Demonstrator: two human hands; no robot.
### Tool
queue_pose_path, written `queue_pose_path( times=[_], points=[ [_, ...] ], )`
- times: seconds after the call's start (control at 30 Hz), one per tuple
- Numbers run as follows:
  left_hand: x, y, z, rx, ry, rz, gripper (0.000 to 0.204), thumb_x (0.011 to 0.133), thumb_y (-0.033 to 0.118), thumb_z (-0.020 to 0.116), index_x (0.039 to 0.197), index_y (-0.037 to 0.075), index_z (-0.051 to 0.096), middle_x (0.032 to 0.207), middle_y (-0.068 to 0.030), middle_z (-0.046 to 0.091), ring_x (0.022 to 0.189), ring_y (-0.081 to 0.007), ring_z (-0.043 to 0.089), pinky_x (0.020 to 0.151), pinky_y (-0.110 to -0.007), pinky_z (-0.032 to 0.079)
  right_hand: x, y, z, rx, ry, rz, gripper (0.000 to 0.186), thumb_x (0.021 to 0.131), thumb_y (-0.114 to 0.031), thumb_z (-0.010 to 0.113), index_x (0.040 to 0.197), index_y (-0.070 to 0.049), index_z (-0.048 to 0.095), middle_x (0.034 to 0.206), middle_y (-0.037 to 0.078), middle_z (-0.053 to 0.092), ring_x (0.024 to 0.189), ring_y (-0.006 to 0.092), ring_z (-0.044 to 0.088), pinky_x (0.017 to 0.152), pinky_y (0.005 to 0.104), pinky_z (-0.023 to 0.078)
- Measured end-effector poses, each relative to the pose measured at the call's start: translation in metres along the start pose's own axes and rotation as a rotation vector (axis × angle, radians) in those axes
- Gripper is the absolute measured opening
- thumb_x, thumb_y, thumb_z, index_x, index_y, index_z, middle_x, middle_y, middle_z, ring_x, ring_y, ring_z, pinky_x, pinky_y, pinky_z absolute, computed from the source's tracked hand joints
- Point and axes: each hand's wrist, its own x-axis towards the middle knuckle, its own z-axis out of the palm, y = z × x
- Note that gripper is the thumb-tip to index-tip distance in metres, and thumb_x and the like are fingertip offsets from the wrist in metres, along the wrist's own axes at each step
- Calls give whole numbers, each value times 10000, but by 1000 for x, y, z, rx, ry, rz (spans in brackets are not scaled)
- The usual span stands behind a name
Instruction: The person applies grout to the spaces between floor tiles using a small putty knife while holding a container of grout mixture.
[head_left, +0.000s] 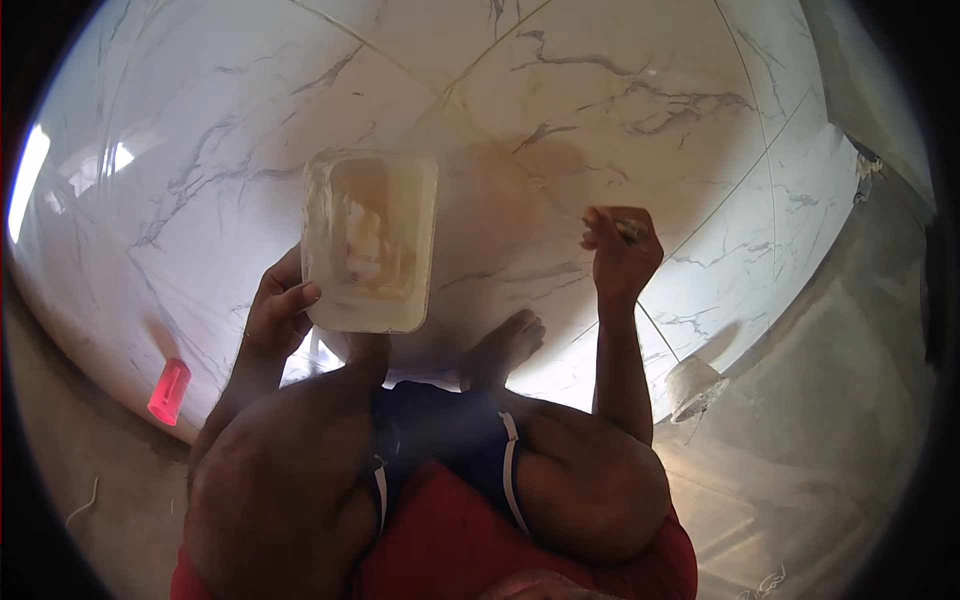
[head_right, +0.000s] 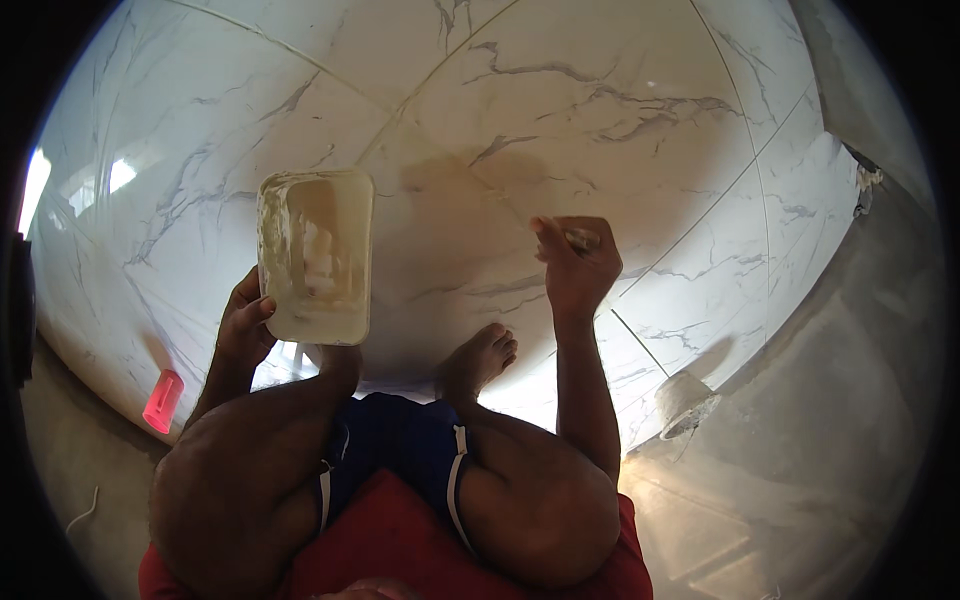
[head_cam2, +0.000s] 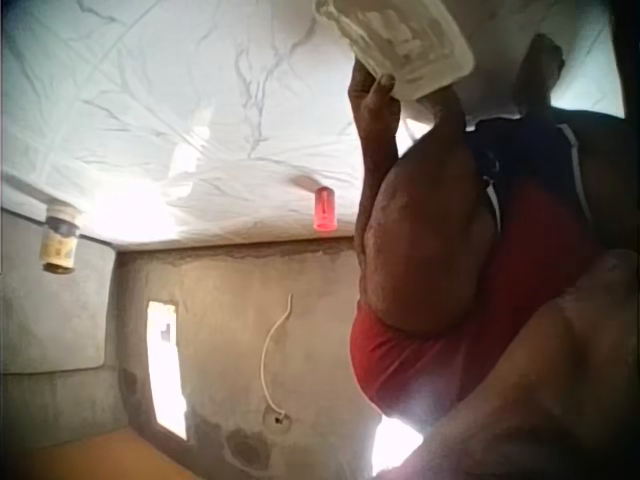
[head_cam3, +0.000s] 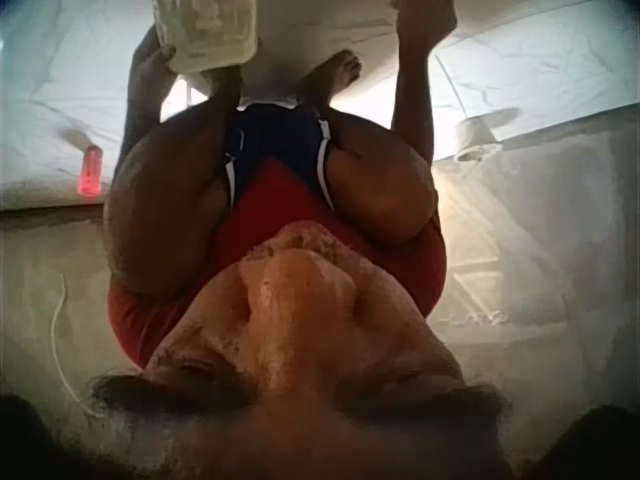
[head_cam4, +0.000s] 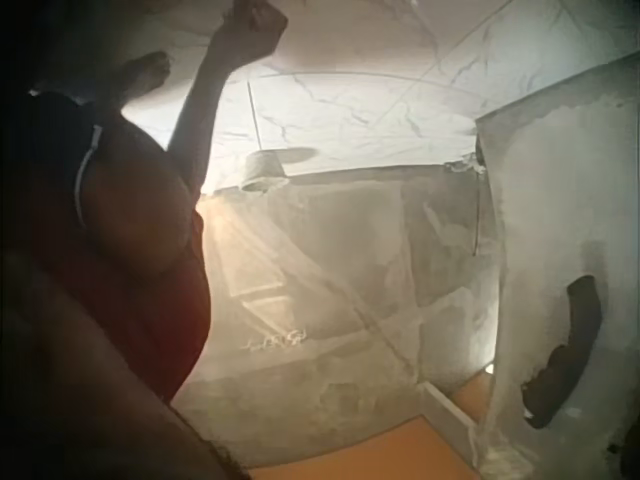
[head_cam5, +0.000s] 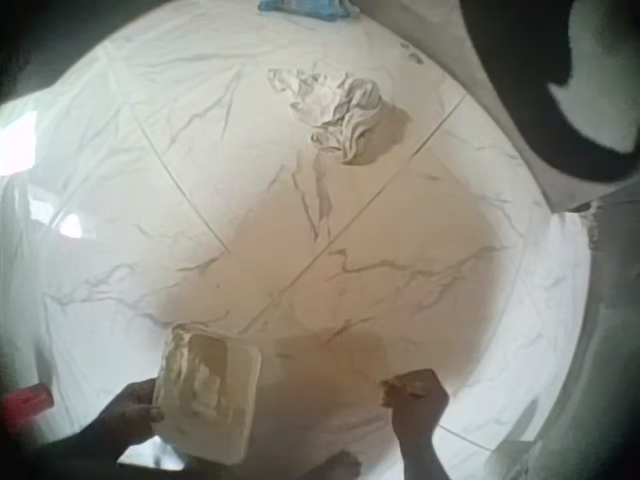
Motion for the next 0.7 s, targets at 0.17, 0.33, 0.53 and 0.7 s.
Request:
queue_pose_path(
  times=[0.17,0.33,0.53,0.7],
  points=[
    [1,2,7,14,-26,11,743,830,211,745,1448,-67,439,1291,-167,636,1201,-241,627,1028,-369,507,-12,15,-28,-286,-142,-507,254,780,-40,855,978,-35,696,1003,92,678,841,170,671,701,295,556],
    [-1,-2,11,4,-14,54,703,858,189,733,1442,-69,438,1284,-175,637,1191,-250,631,1022,-374,515,-5,7,-17,-519,-250,-723,268,816,-62,812,1062,-54,706,1104,105,680,965,273,687,800,348,578],
    [-3,-8,13,20,-39,86,671,876,174,716,1436,-73,441,1274,-188,642,1186,-262,635,1019,-376,520,16,5,1,-672,-439,-1075,295,802,-13,717,1091,-66,698,1131,60,692,1006,255,678,812,359,593],
    [-4,-8,22,46,-30,98,669,880,180,715,1437,-71,442,1275,-191,643,1182,-266,640,1018,-380,523,6,22,-14,-713,-429,-1013,293,778,12,769,1052,-71,705,1121,47,715,1029,245,682,822,348,601]
  ],
)
